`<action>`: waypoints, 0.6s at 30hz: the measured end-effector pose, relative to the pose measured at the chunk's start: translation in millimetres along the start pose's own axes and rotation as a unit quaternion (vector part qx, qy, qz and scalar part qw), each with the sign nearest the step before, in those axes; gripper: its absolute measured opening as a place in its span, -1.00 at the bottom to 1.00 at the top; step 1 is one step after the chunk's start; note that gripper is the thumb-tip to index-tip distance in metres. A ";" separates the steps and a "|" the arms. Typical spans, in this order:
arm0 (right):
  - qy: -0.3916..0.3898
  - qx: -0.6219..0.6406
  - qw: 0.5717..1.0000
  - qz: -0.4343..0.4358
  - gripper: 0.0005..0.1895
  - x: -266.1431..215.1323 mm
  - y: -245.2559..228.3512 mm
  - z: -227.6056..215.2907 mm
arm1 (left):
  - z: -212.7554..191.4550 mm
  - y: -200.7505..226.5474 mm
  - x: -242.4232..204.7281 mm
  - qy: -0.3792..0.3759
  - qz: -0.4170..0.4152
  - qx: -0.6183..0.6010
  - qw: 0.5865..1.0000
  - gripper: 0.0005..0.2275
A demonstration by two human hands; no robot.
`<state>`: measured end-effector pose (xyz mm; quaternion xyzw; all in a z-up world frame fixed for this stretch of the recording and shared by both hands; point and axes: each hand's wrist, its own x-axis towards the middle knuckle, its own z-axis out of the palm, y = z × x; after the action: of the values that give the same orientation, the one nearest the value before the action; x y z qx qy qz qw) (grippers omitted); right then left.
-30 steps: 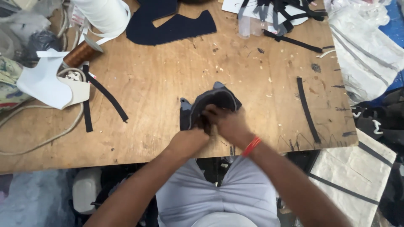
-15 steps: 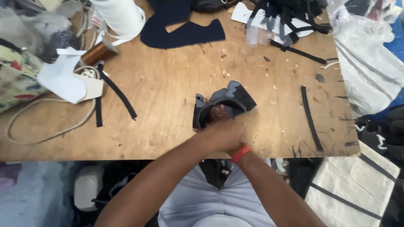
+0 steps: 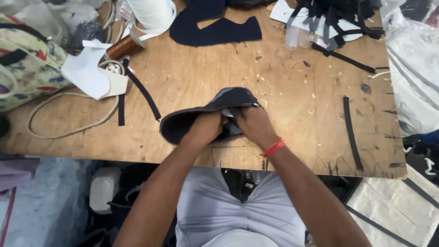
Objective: The person sits at a wooden workbench in a shoe workshop and turns black foam shoe upper components right-side out by hand, pulling the material through and smoothing the seams. They place each finished upper on the table and pick up the next piece, working through a pile of components one at a time.
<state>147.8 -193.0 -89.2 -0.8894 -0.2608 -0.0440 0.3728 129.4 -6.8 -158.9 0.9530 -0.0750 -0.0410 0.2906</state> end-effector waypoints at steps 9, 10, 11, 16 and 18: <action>-0.029 -0.118 0.992 -0.019 -0.75 -18.9 70.6 36.0 | 0.4 12.1 -28.0 0.069 0.037 0.056 0.995 -0.57; -0.030 -0.118 0.992 -0.019 -0.75 -18.6 69.2 40.3 | 2.9 10.0 -32.2 0.068 0.037 0.056 0.995 -0.57; -0.092 -0.157 0.983 0.025 -0.80 -18.5 66.6 46.2 | 4.4 6.9 -38.2 0.065 0.045 0.052 0.995 -0.54; -0.105 -0.023 0.993 -0.053 -0.75 -19.2 39.0 16.3 | -2.8 14.9 -34.8 0.075 0.108 0.052 0.990 -0.49; -0.160 -0.019 0.986 0.030 -0.71 -18.3 35.6 10.3 | 8.8 8.2 -20.0 0.039 0.129 0.111 0.985 -0.52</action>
<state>148.5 -214.7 -124.4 -0.8993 -0.2892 0.1052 0.3108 107.6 -15.0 -160.9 0.9625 -0.1903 0.0431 0.1885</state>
